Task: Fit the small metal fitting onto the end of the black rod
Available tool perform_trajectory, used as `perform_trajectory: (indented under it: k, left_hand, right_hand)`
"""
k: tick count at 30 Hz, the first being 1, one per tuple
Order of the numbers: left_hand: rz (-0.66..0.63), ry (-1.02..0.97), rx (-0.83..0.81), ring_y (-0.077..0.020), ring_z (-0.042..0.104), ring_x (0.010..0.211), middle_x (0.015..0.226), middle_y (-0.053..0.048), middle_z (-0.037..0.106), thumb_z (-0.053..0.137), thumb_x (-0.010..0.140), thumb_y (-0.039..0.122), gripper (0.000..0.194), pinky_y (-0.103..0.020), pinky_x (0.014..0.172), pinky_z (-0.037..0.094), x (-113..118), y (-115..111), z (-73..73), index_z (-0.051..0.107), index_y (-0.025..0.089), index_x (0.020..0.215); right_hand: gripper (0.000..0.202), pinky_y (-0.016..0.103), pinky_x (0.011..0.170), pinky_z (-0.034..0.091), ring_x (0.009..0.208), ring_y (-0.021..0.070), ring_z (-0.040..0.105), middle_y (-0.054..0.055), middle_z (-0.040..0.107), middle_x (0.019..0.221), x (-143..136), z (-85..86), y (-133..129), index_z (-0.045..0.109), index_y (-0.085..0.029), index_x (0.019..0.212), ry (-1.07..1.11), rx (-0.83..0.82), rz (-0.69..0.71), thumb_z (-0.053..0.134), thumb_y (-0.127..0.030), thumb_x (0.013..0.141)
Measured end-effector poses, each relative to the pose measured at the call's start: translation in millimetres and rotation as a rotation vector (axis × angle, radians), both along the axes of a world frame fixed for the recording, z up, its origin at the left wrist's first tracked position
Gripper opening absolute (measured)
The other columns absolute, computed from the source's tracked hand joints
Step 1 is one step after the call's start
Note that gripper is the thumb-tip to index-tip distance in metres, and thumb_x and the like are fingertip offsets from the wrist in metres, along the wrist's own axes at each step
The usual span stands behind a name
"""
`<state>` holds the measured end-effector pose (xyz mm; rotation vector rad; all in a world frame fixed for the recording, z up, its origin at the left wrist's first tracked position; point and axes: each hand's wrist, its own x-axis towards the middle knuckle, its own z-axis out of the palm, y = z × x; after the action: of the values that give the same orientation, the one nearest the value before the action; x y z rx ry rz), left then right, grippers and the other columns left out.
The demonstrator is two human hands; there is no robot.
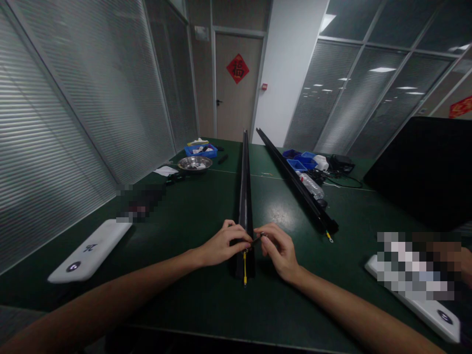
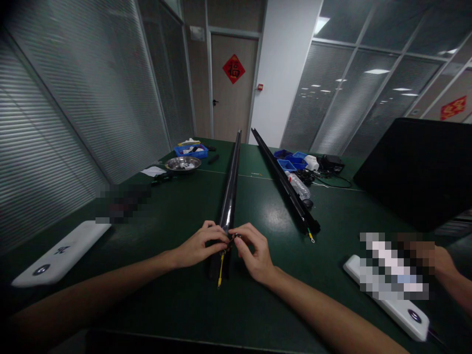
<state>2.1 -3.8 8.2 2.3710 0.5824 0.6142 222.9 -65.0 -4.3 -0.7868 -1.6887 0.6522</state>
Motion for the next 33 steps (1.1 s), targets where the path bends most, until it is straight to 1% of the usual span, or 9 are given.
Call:
perform_trajectory:
  k: [8,12,17,20,26,29,31,33]
  left_hand:
    - [0.013,0.017,-0.019,-0.0203,0.061,0.108,0.111,-0.003,0.073,0.057,0.104,0.037,0.020,-0.037,0.104,0.028,-0.2,0.2,-0.6,0.070,0.023,0.109]
    - [0.014,0.012,-0.016,-0.0197,0.061,0.108,0.111,-0.002,0.072,0.059,0.103,0.034,0.016,-0.037,0.103,0.028,-0.2,-0.8,0.4,0.070,0.023,0.108]
    - [0.007,-0.002,-0.001,-0.0186,0.062,0.107,0.110,-0.001,0.072,0.059,0.104,0.029,0.014,-0.036,0.102,0.027,0.6,-1.1,0.7,0.070,0.022,0.107]
    - [0.010,0.008,-0.008,-0.0189,0.061,0.107,0.111,-0.002,0.072,0.058,0.104,0.029,0.014,-0.037,0.102,0.027,0.3,-0.6,0.6,0.070,0.022,0.107]
    - [0.015,0.015,-0.013,-0.0180,0.061,0.108,0.111,-0.001,0.071,0.062,0.102,0.029,0.012,-0.036,0.103,0.027,-0.2,-0.7,0.5,0.069,0.023,0.109]
    - [0.016,0.021,-0.008,-0.0190,0.061,0.108,0.109,-0.001,0.072,0.060,0.103,0.030,0.013,-0.037,0.103,0.029,0.3,-1.3,-0.4,0.070,0.022,0.107]
    - [0.029,0.023,0.001,-0.0203,0.061,0.108,0.109,-0.002,0.072,0.061,0.102,0.031,0.013,-0.038,0.102,0.030,0.4,-1.8,0.8,0.069,0.022,0.105]
    - [0.069,0.001,0.016,-0.0216,0.061,0.107,0.109,-0.003,0.072,0.062,0.100,0.033,0.014,-0.039,0.102,0.032,0.2,-3.2,5.9,0.069,0.021,0.104]
  right_hand:
    - [0.024,0.030,0.054,0.051,0.059,0.0132,0.057,0.007,0.065,0.097,1.4,1.0,0.8,0.072,-0.022,0.115,-0.023,0.001,-0.015,0.051,-0.029,0.106]
    - [0.024,0.030,0.056,0.051,0.057,0.0123,0.056,0.006,0.064,0.097,1.4,-0.4,1.2,0.072,-0.022,0.116,-0.017,0.011,-0.017,0.051,-0.029,0.106]
    - [0.023,0.028,0.051,0.050,0.056,0.0118,0.056,0.007,0.063,0.098,-0.4,-1.0,0.1,0.070,-0.022,0.117,-0.006,-0.018,-0.007,0.054,-0.033,0.105]
    - [0.023,0.028,0.051,0.051,0.056,0.0122,0.056,0.007,0.064,0.098,-0.3,-0.3,0.1,0.071,-0.022,0.116,-0.003,-0.021,-0.009,0.054,-0.033,0.104]
    - [0.026,0.030,0.056,0.051,0.057,0.0124,0.056,0.007,0.065,0.099,1.3,0.6,0.6,0.072,-0.023,0.115,-0.017,-0.013,-0.008,0.050,-0.031,0.106]
    - [0.025,0.029,0.054,0.050,0.055,0.0120,0.055,0.006,0.063,0.098,0.7,-0.5,1.3,0.071,-0.023,0.116,-0.010,-0.026,-0.009,0.051,-0.032,0.106]
    - [0.024,0.029,0.053,0.050,0.054,0.0118,0.055,0.006,0.063,0.097,0.0,-1.0,1.8,0.071,-0.023,0.116,-0.010,-0.027,-0.012,0.052,-0.033,0.105]
    - [0.023,0.029,0.054,0.050,0.054,0.0118,0.055,0.005,0.063,0.095,-0.8,-0.9,2.3,0.071,-0.023,0.116,-0.015,-0.019,-0.021,0.053,-0.032,0.105]
